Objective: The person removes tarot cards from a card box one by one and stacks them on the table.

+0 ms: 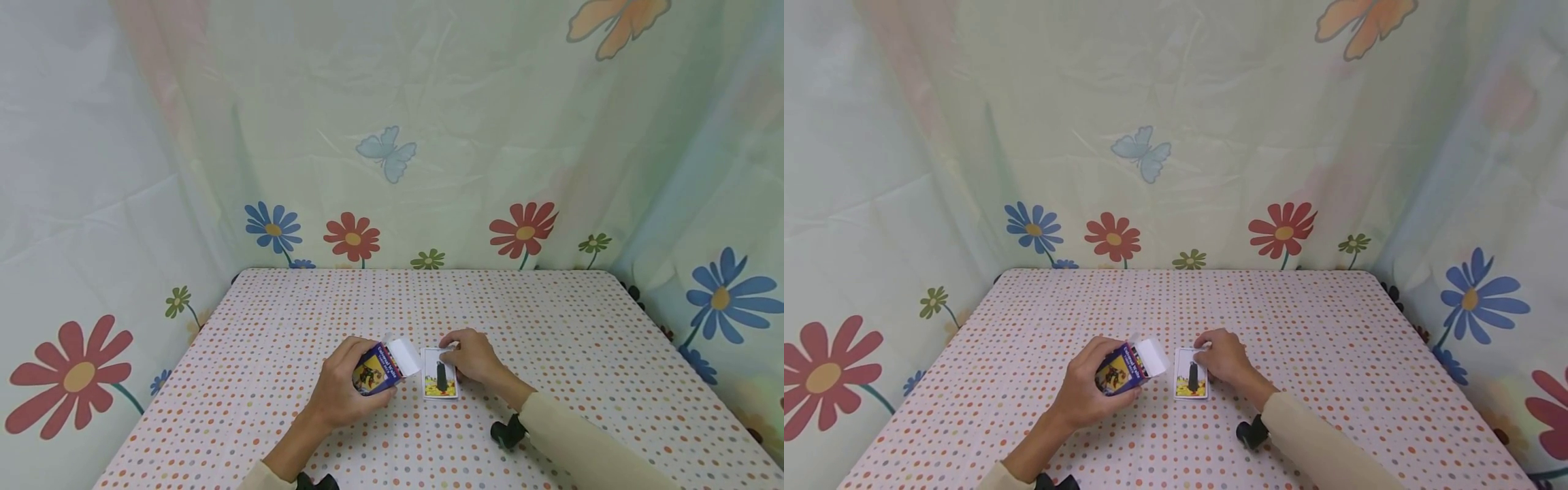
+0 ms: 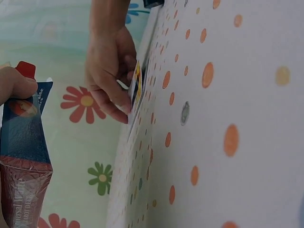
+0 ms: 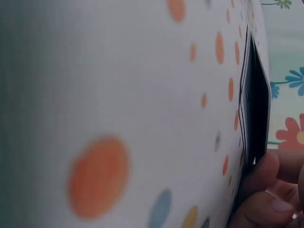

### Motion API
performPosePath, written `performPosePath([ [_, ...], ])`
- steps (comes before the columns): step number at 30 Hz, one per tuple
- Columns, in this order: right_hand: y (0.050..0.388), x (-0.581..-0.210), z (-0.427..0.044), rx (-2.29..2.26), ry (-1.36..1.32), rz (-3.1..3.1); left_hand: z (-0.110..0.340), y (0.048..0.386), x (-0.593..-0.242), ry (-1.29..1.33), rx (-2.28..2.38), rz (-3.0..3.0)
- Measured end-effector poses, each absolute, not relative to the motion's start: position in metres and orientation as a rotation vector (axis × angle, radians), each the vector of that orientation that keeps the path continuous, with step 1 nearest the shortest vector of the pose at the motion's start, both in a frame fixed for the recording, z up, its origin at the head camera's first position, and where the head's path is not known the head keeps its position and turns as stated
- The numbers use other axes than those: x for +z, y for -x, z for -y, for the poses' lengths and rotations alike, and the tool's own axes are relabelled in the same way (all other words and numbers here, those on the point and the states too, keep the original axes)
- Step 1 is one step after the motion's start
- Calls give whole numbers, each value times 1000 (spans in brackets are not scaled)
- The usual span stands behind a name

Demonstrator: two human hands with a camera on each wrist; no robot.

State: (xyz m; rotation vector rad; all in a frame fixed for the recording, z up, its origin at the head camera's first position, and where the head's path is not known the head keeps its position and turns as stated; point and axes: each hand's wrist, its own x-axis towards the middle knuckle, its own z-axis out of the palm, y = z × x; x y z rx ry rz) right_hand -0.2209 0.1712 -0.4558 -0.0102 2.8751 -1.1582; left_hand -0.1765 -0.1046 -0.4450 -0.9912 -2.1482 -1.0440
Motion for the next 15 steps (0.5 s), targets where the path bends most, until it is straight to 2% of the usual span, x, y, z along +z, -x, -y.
performPosePath([
  [15, 221, -454, -171, -1096, 0, -2880, 105, 176, -444, 998, -1041, 2151],
])
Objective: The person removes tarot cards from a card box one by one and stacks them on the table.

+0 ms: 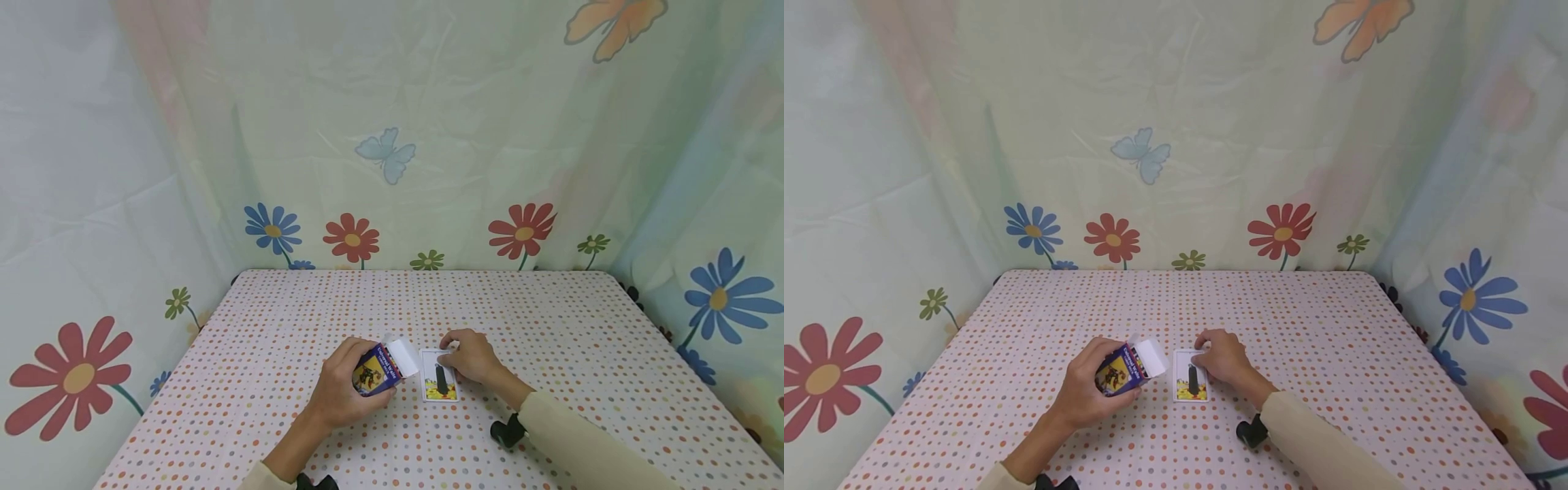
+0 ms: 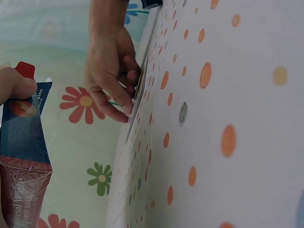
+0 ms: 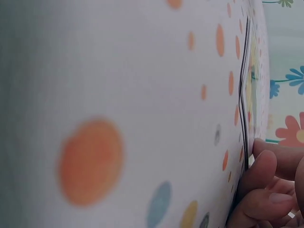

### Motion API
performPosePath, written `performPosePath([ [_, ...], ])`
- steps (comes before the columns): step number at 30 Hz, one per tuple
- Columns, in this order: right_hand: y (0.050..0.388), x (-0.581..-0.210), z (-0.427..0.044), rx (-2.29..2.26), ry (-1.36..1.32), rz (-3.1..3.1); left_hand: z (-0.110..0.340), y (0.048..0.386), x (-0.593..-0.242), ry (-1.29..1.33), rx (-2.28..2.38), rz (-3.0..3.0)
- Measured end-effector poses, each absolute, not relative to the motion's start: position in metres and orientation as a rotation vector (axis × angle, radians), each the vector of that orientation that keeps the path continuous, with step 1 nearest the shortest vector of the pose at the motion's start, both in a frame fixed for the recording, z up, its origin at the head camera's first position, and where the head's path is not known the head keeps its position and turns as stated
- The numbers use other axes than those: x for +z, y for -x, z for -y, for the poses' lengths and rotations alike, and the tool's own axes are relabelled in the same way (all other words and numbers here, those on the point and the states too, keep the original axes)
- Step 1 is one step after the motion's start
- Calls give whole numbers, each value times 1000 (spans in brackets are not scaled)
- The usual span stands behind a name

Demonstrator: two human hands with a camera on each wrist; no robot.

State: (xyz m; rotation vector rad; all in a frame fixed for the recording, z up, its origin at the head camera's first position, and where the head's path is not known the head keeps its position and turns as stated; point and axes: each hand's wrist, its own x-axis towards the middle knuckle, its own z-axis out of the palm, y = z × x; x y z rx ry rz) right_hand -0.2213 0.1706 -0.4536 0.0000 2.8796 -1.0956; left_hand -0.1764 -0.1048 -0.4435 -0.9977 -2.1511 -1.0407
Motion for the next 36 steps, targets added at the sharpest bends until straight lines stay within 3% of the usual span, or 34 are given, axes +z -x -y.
performPosePath([
  [27, 208, -449, -153, -1181, -109, -2987, 105, 177, -445, 1004, -1069, 2144],
  [36, 196, -442, -142, -1423, -53, -2979, 106, 178, -446, 997, -1055, 2154],
])
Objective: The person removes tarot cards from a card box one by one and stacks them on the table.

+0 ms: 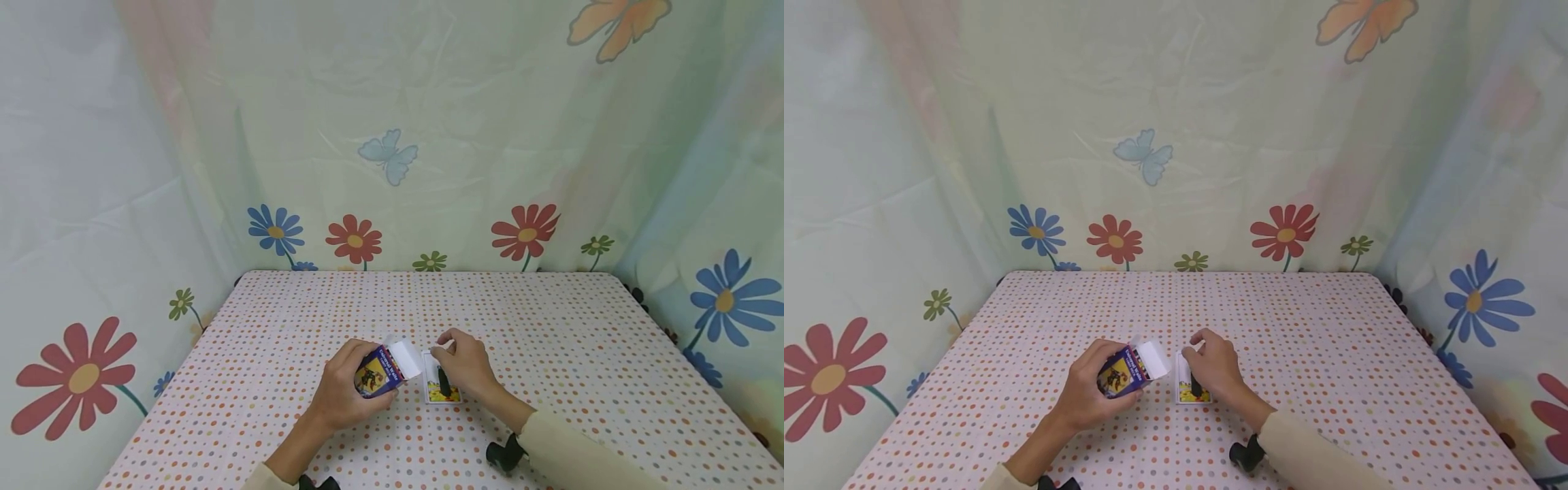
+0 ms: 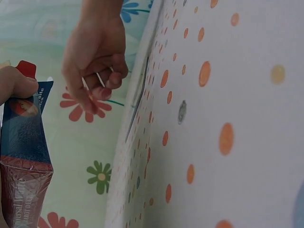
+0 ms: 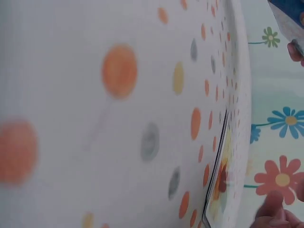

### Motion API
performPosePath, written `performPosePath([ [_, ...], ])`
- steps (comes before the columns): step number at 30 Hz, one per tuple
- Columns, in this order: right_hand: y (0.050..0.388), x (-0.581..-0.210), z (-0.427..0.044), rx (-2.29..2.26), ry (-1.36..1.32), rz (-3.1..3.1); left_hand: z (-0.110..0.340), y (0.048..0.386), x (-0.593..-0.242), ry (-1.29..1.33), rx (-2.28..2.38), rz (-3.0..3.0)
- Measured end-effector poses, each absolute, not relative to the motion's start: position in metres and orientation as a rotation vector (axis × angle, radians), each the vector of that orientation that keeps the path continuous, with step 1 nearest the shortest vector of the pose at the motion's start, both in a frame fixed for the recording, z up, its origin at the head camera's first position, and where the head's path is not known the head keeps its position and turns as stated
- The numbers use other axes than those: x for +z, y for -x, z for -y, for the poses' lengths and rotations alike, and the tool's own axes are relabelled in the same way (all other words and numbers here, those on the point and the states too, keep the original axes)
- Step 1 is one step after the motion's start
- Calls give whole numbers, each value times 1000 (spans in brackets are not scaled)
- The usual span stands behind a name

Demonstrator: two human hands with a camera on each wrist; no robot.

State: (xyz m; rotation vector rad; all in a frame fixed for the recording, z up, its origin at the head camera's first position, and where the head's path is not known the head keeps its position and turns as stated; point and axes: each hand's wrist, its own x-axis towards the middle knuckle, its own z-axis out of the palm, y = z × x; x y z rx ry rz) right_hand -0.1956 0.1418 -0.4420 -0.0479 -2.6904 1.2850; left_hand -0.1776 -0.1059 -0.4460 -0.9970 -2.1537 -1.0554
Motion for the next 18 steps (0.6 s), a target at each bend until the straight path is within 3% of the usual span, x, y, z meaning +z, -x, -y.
performPosePath([
  [18, 176, -432, -121, 1540, -191, 2245, 106, 178, -446, 1003, -1052, 2145],
])
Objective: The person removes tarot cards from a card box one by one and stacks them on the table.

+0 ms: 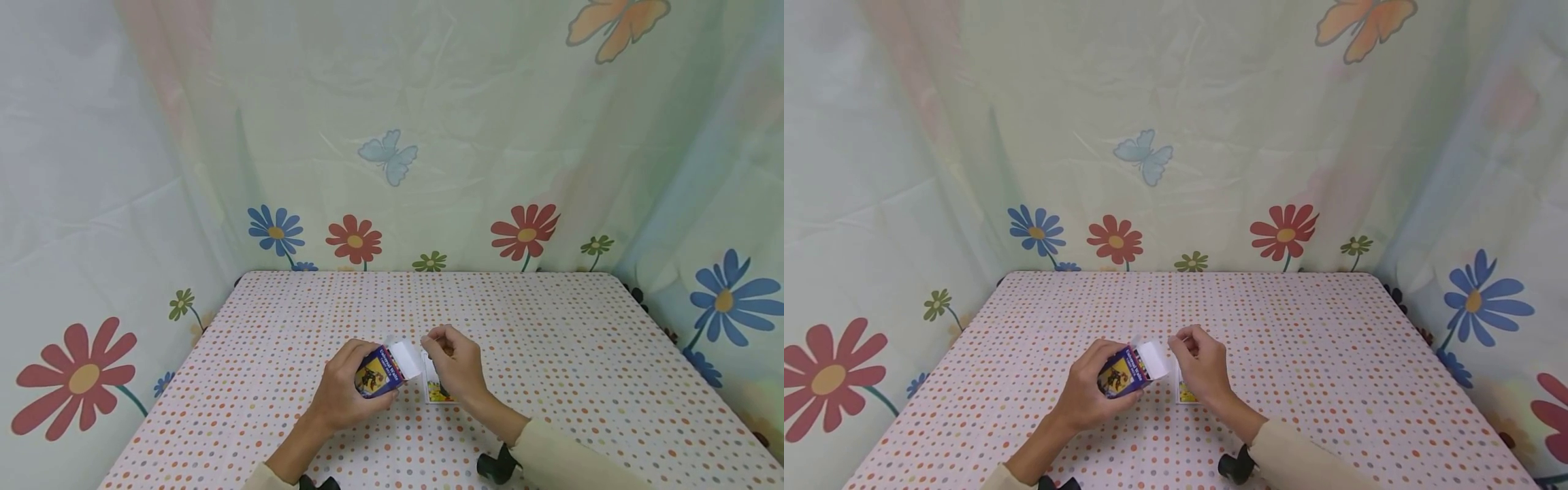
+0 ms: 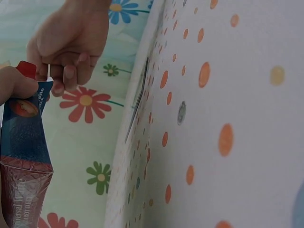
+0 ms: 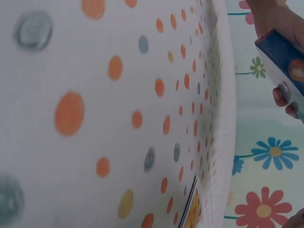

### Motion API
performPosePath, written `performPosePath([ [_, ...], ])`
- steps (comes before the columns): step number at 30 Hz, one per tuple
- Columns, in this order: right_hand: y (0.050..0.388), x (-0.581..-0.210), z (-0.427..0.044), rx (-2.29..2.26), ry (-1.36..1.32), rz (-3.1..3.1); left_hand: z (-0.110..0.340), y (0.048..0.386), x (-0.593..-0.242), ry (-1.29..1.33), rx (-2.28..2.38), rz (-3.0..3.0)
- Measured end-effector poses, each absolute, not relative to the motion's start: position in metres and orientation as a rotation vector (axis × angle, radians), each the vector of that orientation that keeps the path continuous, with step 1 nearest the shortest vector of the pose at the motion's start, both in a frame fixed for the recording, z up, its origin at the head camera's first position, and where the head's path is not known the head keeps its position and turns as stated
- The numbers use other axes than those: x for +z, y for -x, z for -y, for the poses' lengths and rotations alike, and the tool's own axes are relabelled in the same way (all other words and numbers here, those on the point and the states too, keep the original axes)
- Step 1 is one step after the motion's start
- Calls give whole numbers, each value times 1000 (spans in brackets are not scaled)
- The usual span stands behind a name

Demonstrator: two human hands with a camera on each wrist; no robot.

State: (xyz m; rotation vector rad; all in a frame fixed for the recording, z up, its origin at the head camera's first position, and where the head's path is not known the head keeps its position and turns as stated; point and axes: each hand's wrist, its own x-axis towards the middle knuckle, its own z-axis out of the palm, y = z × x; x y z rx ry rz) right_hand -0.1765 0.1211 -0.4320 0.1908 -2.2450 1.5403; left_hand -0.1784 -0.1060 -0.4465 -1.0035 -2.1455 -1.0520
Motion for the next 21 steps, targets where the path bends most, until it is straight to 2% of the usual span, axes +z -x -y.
performPosePath([
  [8, 173, -432, -115, 1621, -280, 2202, 106, 178, -446, 1013, -1053, 2146],
  [21, 163, -419, -102, 1514, -446, 2107, 105, 177, -446, 1019, -1049, 2141],
])
